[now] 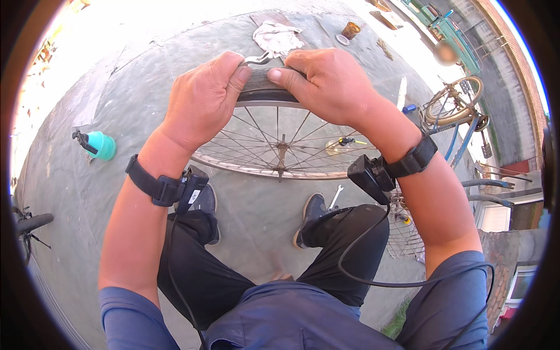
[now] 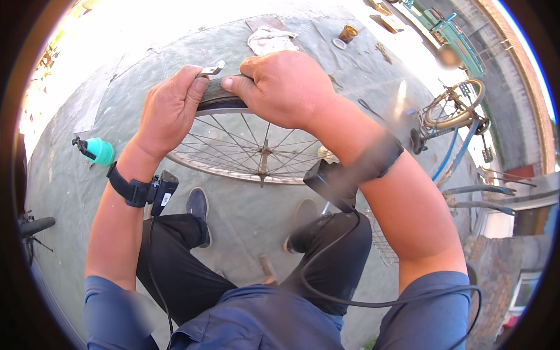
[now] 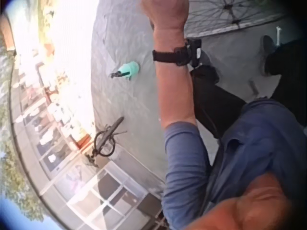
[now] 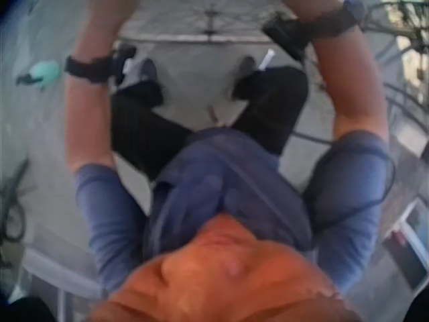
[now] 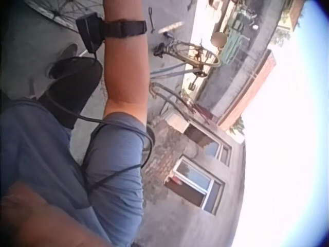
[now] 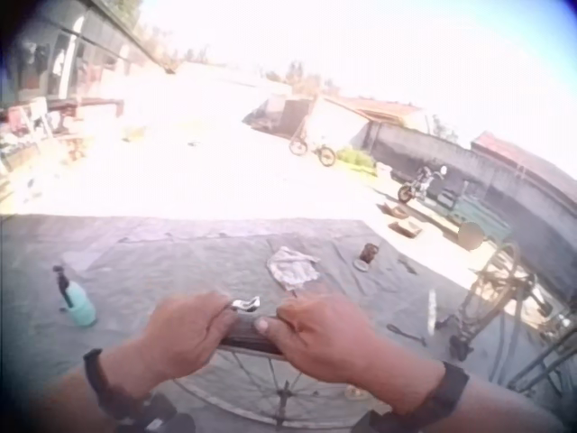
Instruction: The person removes a bicycle wheel from the frame and uses a wrench to loosen the axle nuts. They then use a tire lever to pry the tire bead off the rim and remove the tire from the wheel.
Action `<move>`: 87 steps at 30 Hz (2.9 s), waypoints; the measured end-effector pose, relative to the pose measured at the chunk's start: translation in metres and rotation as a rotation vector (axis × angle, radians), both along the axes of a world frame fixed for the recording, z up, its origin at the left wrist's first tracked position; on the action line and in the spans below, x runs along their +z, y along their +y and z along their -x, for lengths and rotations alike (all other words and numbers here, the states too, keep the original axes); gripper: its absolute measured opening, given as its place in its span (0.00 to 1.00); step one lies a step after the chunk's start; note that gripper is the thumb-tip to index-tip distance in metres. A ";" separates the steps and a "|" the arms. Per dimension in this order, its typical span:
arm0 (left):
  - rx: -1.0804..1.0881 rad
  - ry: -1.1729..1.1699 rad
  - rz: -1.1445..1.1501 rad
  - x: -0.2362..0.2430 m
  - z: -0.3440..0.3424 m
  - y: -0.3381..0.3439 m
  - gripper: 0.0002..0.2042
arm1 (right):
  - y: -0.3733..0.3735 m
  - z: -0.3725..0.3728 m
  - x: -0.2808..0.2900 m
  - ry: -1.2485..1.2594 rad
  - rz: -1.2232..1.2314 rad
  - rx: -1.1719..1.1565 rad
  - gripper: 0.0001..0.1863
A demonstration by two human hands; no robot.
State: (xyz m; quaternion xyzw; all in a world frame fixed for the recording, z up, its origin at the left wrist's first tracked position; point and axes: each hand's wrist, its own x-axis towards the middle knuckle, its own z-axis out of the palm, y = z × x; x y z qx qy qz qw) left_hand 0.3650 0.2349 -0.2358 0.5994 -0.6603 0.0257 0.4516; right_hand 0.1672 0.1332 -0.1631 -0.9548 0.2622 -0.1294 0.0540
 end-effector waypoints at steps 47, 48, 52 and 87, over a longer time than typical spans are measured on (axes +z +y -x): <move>-0.260 -0.117 -0.078 0.030 0.024 -0.032 0.09 | -0.029 0.058 0.020 0.075 -0.285 -0.003 0.18; -0.242 -0.130 -0.071 0.031 0.025 -0.029 0.08 | -0.026 0.056 0.018 0.044 -0.261 -0.021 0.17; -0.200 -0.137 -0.074 0.033 0.026 -0.021 0.08 | -0.023 0.053 0.004 -0.036 -0.117 -0.073 0.15; 0.039 0.282 -0.375 0.031 0.050 -0.034 0.14 | 0.002 0.082 -0.035 -0.465 0.239 -0.049 0.14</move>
